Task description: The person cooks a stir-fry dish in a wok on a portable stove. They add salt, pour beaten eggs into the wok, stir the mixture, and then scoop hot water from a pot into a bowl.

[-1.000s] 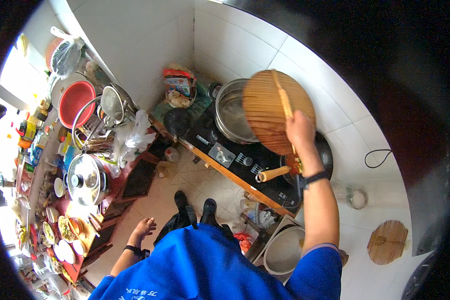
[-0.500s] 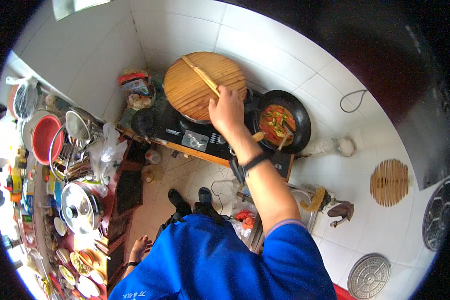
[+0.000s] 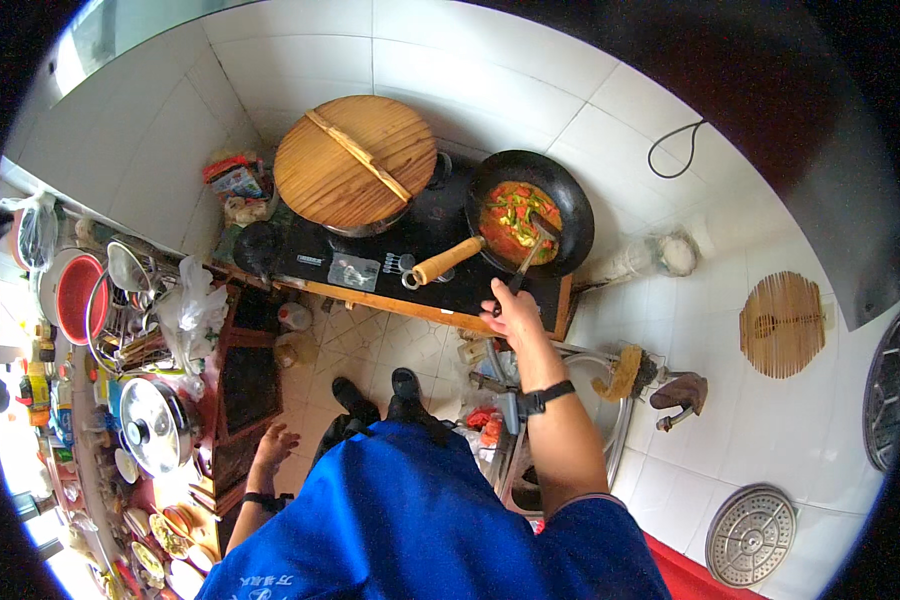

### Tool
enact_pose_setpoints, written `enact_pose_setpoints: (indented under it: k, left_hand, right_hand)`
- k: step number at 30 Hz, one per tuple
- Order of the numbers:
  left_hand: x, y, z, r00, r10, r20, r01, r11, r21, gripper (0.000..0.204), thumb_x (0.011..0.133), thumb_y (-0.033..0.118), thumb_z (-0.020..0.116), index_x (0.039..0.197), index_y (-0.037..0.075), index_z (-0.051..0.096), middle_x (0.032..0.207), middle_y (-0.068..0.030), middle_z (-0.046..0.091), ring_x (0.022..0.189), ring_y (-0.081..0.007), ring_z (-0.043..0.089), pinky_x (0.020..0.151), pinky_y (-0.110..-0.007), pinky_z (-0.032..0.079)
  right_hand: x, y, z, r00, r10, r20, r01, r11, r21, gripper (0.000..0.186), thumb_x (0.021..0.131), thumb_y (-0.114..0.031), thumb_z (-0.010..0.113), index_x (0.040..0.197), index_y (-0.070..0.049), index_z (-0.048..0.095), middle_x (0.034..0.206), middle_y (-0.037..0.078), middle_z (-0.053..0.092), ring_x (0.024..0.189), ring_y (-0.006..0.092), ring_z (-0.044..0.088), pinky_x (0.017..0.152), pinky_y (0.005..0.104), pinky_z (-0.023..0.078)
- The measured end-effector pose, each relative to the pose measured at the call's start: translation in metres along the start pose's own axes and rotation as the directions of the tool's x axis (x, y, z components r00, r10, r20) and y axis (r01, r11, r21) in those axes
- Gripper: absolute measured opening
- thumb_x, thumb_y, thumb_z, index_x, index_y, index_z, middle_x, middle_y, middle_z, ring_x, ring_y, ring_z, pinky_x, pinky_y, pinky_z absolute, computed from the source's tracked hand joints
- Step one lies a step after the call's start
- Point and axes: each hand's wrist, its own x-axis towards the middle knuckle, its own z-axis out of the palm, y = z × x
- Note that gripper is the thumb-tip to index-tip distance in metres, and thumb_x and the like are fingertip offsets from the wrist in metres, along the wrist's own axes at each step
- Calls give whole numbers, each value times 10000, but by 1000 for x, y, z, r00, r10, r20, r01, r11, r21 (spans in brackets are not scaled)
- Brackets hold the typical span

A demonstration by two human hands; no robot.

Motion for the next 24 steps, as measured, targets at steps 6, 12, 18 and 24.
enact_pose_setpoints:
  k: [6, 12, 18, 24]
  left_hand:
    - [0, 2, 33, 995, 90, 53, -93, 994, 54, 516, 1039, 248, 510, 1462, -37, 435, 1203, -192, 721, 1120, -312, 694, 957, -433, 532]
    - [10, -7, 44, 1000, 4, 4, -4, 1000, 4, 526, 1035, 262, 513, 1463, -34, 436, 1220, -196, 715, 1117, -318, 696, 942, -434, 530]
    - [15, -26, 50, 998, -59, 31, 60, 998, -20, 519, 1050, 307, 525, 1480, 29, 441, 1231, -158, 717, 1125, -279, 689, 936, -426, 508]
    - [-5, -38, 47, 997, -63, -43, 60, 996, -71, 529, 1037, 273, 525, 1478, -6, 435, 1244, -175, 710, 1118, -287, 692, 959, -435, 506]
  right_hand:
    - [12, -14, -63, 999, -3, 40, -7, 968, 250, 191, 925, -177, 643, 835, -94, 497, 628, 10, 516, 434, 121, 438, 354, 265, 311]
    - [-48, -122, -190, 925, -376, 60, 263, 515, -816, 321, 889, -169, 642, 1148, 18, 673, 769, 61, 657, 656, 153, 581, 600, 355, 465]
    - [-61, -221, -180, 879, -453, 147, 43, -231, -972, 349, 976, -369, 590, 1042, -72, 761, 1047, 178, 744, 993, 362, 702, 882, 471, 539]
    - [-14, -240, -152, 933, -336, 128, 1, -353, -936, 297, 898, -331, 679, 1035, -85, 773, 1063, 146, 752, 1014, 346, 705, 884, 457, 557]
